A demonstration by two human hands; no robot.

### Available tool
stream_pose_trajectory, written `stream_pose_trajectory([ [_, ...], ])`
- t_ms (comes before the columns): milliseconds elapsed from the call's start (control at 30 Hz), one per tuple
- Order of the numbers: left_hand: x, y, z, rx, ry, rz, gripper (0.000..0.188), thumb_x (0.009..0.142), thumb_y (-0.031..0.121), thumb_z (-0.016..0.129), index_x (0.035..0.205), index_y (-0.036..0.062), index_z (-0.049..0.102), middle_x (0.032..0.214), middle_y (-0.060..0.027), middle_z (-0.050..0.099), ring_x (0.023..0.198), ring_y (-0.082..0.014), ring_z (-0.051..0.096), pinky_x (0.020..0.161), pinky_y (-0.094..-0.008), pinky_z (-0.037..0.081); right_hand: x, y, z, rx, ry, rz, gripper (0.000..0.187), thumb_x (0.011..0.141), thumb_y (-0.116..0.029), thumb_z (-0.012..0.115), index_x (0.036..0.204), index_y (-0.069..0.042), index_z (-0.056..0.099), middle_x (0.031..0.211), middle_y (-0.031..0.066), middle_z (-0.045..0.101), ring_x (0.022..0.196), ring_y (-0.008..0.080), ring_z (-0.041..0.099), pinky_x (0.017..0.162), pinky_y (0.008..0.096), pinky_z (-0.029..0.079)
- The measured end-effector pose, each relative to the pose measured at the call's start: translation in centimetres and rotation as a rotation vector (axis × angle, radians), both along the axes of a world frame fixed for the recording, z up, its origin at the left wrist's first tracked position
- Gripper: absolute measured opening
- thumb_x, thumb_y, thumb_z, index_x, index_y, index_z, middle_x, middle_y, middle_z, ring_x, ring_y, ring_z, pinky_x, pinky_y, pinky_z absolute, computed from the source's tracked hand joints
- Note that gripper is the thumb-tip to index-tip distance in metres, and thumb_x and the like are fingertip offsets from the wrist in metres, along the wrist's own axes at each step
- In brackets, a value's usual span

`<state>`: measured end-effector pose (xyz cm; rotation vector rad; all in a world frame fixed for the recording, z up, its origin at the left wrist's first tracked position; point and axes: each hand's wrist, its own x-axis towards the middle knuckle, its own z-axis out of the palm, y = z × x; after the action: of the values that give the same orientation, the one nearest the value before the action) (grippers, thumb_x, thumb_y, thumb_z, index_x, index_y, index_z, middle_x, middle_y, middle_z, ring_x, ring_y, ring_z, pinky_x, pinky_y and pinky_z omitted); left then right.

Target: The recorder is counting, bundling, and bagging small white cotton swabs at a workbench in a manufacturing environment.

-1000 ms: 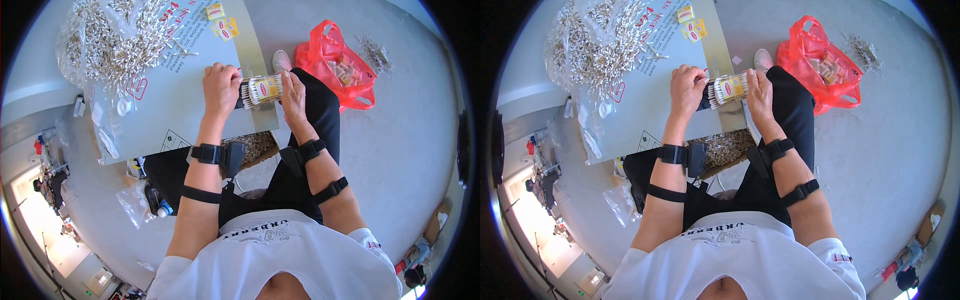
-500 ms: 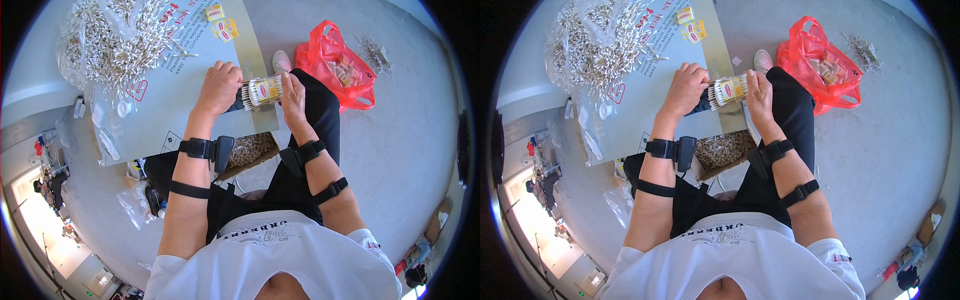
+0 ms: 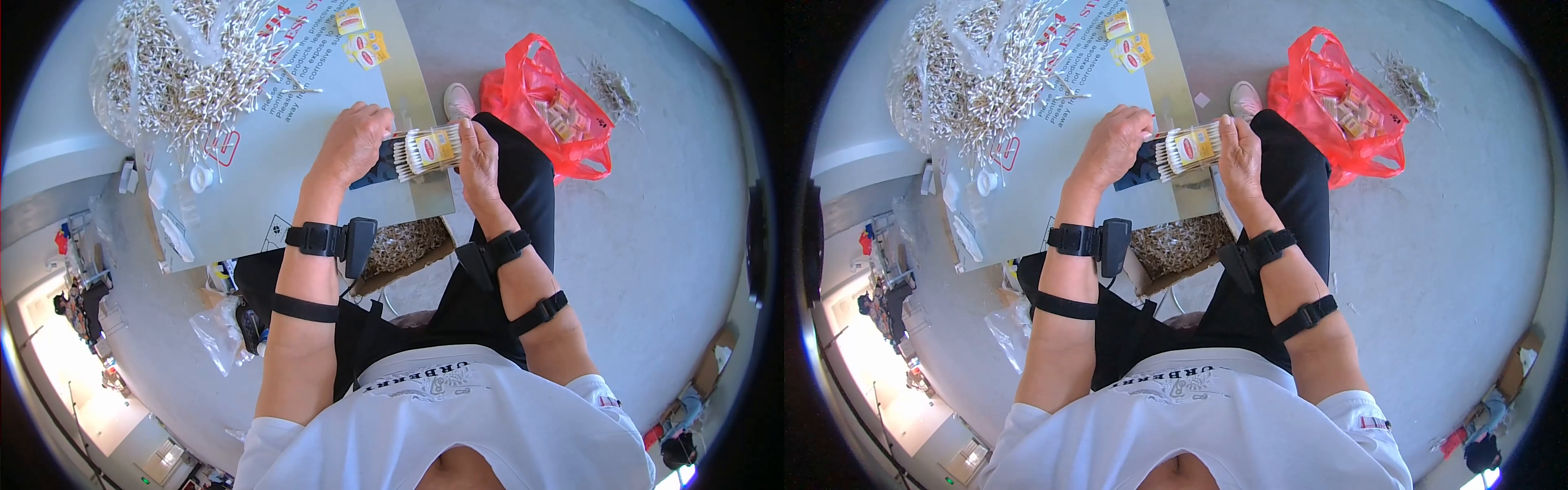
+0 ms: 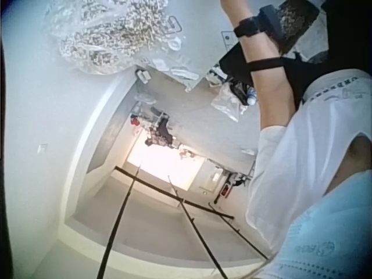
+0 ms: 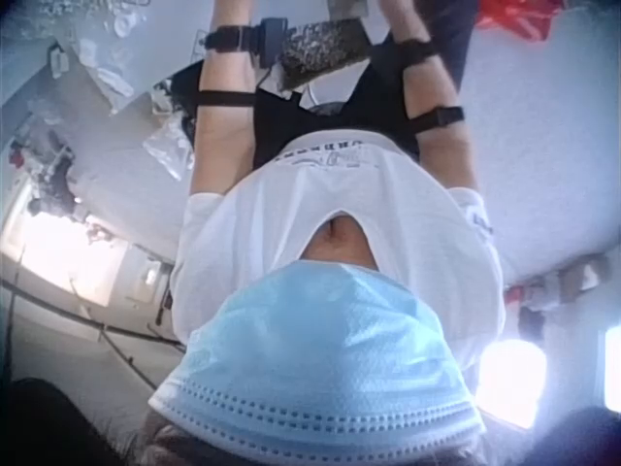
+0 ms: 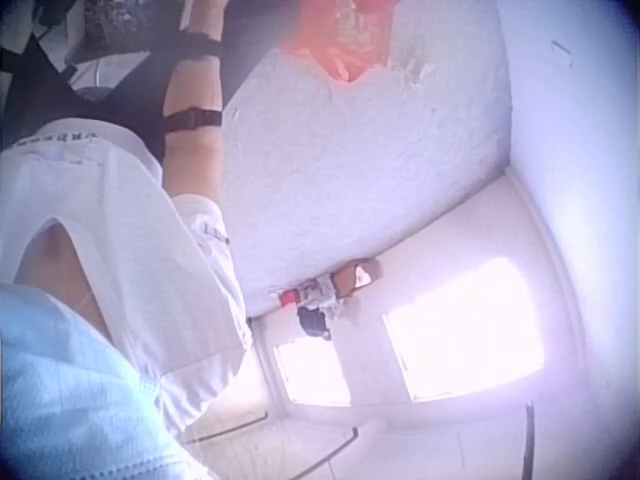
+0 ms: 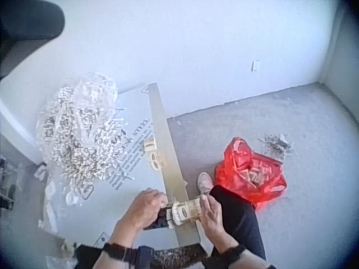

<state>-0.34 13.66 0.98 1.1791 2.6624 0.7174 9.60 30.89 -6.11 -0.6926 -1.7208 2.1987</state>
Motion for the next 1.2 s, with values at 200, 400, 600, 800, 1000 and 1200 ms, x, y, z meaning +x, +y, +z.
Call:
stream_pose_trajectory([
  [200, -0.1, 0.1, -0.1, 0.046, -0.083, -0.02, 0.01, 0.079, -0.005, 0.057, 0.078, 0.0044, 0.053, 0.078, -0.0089, 0.059, 0.082, -0.0303, 0.053, 0.077, -0.0407, 0.046, 0.0, 0.1, -0.1, 0.002, -0.012, 0.005, 0.039, 0.103, -0.034, 0.048, 0.083, -0.001, 0.055, 0.07, -0.0024, 0.043, 0.069, 0.0074, 0.037, 0.06, 0.0268, 0.036],
  [400, -0.6, -0.2, -0.3, 0.055, -0.149, -0.026, 0.008, 0.08, -0.003, 0.058, 0.078, 0.0033, 0.054, 0.077, -0.0098, 0.06, 0.083, -0.0311, 0.054, 0.076, -0.0416, 0.047, 0.1, 0.1, 0.2, 0.005, -0.015, 0.009, 0.038, 0.103, -0.033, 0.049, 0.082, -0.002, 0.054, 0.071, -0.0029, 0.043, 0.069, 0.0072, 0.037, 0.06, 0.0264, 0.036],
  [600, -1.0, -0.7, 0.1, 0.068, -0.166, -0.031, 0.007, 0.08, 0.0, 0.058, 0.082, 0.001, 0.051, 0.078, -0.0106, 0.055, 0.083, -0.0315, 0.052, 0.076, -0.0405, 0.045, 0.1, 0.2, -0.1, 0.005, -0.015, 0.016, 0.038, 0.103, -0.033, 0.048, 0.082, -0.002, 0.054, 0.071, -0.0032, 0.043, 0.07, 0.0067, 0.037, 0.06, 0.0259, 0.035],
  [800, -0.7, -0.2, 0.0, 0.077, -0.155, -0.019, 0.006, 0.08, -0.002, 0.058, 0.077, 0.0028, 0.054, 0.077, -0.0108, 0.06, 0.081, -0.0319, 0.054, 0.074, -0.0417, 0.046, 0.1, 0.1, 0.3, -0.004, -0.028, 0.008, 0.038, 0.103, -0.033, 0.048, 0.082, -0.002, 0.053, 0.071, -0.0032, 0.043, 0.07, 0.0061, 0.037, 0.059, 0.0258, 0.035],
  [1000, -0.8, 0.3, -0.2, 0.078, -0.151, -0.035, 0.007, 0.079, -0.003, 0.055, 0.075, 0.0026, 0.052, 0.074, -0.0117, 0.059, 0.08, -0.0326, 0.053, 0.071, -0.0421, 0.045, 0.1, 0.1, 0.4, 0.006, -0.027, 0.014, 0.038, 0.103, -0.032, 0.049, 0.081, -0.001, 0.054, 0.071, -0.0035, 0.043, 0.069, 0.0061, 0.037, 0.059, 0.0257, 0.035],
  [1200, -1.5, -0.3, -0.2, 0.098, -0.157, -0.1, 0.007, 0.079, -0.003, 0.054, 0.075, 0.0023, 0.052, 0.073, -0.0123, 0.058, 0.079, -0.0327, 0.053, 0.071, -0.0417, 0.045, 0.0, 0.1, 0.1, 0.002, -0.016, 0.005, 0.038, 0.103, -0.032, 0.049, 0.081, -0.001, 0.054, 0.07, -0.0039, 0.043, 0.069, 0.0064, 0.037, 0.059, 0.0257, 0.035],
])
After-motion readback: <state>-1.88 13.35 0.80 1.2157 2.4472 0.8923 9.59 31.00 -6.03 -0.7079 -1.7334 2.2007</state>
